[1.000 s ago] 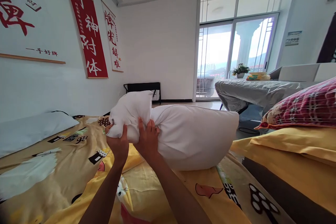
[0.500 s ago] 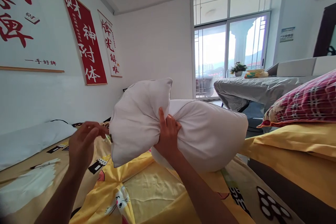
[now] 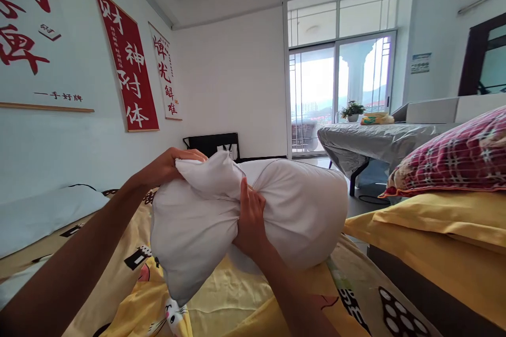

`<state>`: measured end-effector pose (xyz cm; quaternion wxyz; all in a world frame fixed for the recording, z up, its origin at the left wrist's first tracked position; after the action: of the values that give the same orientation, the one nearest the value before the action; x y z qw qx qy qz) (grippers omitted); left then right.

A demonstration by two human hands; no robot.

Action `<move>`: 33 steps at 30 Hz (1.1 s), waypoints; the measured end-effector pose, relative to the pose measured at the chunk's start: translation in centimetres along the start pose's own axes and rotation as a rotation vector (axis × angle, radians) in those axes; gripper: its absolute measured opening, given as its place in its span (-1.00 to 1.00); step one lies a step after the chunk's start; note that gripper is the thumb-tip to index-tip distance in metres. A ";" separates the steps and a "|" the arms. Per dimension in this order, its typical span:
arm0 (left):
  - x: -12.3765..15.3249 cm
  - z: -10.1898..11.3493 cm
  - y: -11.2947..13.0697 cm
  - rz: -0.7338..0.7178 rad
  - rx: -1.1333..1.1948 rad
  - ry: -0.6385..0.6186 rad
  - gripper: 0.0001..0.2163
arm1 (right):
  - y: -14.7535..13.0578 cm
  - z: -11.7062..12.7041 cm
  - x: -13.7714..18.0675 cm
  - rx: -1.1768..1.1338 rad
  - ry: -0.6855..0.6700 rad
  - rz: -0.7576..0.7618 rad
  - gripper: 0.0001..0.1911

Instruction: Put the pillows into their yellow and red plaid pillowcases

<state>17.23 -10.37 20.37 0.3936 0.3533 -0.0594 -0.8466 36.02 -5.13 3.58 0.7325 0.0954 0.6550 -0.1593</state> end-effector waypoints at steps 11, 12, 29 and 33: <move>1.7 -3.7 1.6 -0.064 -0.216 -0.110 -0.69 | 1.4 -0.4 -1.8 -0.109 -0.080 -0.065 -0.54; 2.0 -3.9 1.6 -0.084 -0.231 -0.105 -0.68 | 1.5 -0.4 -1.9 -0.125 -0.092 -0.055 -0.61; 9.0 -8.0 2.1 -0.363 -1.371 0.107 -0.21 | 3.2 -0.7 -5.9 -0.318 -0.348 -0.195 -0.77; 6.6 -7.6 2.2 -0.217 -1.283 0.238 -0.15 | 3.4 -1.2 -5.5 -0.371 -0.354 -0.256 -0.72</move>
<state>20.58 -15.25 11.93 0.4422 0.1439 0.5366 -0.7041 35.61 -0.94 8.66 0.8143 -0.1529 0.5415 -0.1420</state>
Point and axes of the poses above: each hand's wrist, its own x-axis away from the middle knuckle, its own z-axis out of the back of the hand, y = z × x, the point moved 1 cm from there along -x, towards the middle knuckle, and after that the axes turned 13 degrees about -x, right-handed, at the moved point
